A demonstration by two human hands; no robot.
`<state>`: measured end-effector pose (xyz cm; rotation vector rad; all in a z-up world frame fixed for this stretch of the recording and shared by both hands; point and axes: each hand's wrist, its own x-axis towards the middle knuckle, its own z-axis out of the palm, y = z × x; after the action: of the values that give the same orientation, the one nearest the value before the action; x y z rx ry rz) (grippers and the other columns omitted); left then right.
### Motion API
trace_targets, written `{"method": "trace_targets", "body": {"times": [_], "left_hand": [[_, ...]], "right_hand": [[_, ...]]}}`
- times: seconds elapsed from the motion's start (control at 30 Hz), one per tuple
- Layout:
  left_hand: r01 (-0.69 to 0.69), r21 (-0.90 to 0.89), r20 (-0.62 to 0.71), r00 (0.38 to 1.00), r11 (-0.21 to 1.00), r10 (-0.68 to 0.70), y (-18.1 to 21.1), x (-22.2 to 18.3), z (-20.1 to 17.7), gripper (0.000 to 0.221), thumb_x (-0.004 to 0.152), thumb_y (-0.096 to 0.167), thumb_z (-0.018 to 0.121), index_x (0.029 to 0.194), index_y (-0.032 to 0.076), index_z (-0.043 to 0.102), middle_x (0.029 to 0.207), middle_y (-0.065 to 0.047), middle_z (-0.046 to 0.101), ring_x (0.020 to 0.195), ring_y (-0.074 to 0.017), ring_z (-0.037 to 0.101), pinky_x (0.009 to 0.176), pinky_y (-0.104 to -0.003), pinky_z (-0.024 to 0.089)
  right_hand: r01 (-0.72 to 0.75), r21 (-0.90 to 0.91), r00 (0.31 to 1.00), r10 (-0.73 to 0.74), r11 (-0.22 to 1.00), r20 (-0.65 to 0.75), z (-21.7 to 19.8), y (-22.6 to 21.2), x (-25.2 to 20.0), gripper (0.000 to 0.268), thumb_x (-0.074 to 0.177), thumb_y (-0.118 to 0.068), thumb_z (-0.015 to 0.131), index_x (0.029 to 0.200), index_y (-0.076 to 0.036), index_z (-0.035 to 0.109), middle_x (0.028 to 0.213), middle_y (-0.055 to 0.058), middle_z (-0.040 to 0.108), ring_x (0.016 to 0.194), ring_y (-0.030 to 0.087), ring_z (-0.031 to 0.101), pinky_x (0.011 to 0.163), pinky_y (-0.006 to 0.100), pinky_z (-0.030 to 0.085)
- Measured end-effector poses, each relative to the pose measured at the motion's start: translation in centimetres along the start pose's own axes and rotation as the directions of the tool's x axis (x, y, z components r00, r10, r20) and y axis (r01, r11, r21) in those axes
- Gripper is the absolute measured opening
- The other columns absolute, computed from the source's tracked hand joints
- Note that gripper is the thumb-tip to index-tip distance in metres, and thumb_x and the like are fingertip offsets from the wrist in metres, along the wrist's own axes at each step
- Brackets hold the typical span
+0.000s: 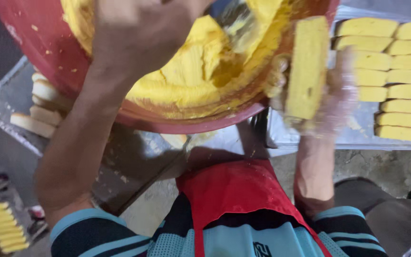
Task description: The person spreads butter or a yellow spread onto slices of bread using a small brush, then places the slices on a metal tray.
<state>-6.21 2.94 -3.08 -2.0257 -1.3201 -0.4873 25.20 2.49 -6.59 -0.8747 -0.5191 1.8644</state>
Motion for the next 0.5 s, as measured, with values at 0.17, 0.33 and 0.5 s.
{"method": "trace_targets", "body": {"times": [0.17,0.33,0.5], "left_hand": [[0.494,-0.768,0.534,0.845,0.407,-0.019,1.0,-2.8,-1.6,0.014,0.097,0.017,0.077,0.095,0.005,0.069,0.079,-0.007,0.070,0.069,-0.0169,0.068,0.065,-0.035,0.054],[0.611,-0.781,0.623,0.775,0.131,0.107,2.4,-4.4,0.8,0.014,0.093,0.015,0.077,0.097,0.002,0.071,0.081,-0.010,0.073,0.072,-0.0191,0.071,0.067,-0.037,0.054],[0.871,-0.335,0.931,0.249,0.360,0.266,3.8,-4.5,2.4,0.023,0.100,0.032,0.067,0.093,0.010,0.069,0.080,-0.008,0.074,0.063,-0.0263,0.068,0.060,-0.045,0.055]], "right_hand": [[0.027,-0.043,0.973,-0.017,0.999,0.228,-5.7,-2.2,-1.6,0.063,0.120,-0.043,0.051,0.148,0.013,0.052,0.092,0.027,0.065,0.058,0.020,0.060,0.053,0.028,0.049],[-0.018,-0.038,0.983,0.025,0.999,0.180,-13.9,-2.5,-0.2,0.058,0.118,-0.036,0.054,0.153,0.009,0.045,0.100,0.021,0.059,0.076,0.022,0.060,0.069,0.031,0.052],[0.017,-0.014,0.991,-0.015,1.000,0.132,-14.3,-2.8,0.3,0.054,0.118,-0.033,0.053,0.155,0.004,0.042,0.111,0.022,0.058,0.086,0.026,0.062,0.078,0.036,0.054]]}}
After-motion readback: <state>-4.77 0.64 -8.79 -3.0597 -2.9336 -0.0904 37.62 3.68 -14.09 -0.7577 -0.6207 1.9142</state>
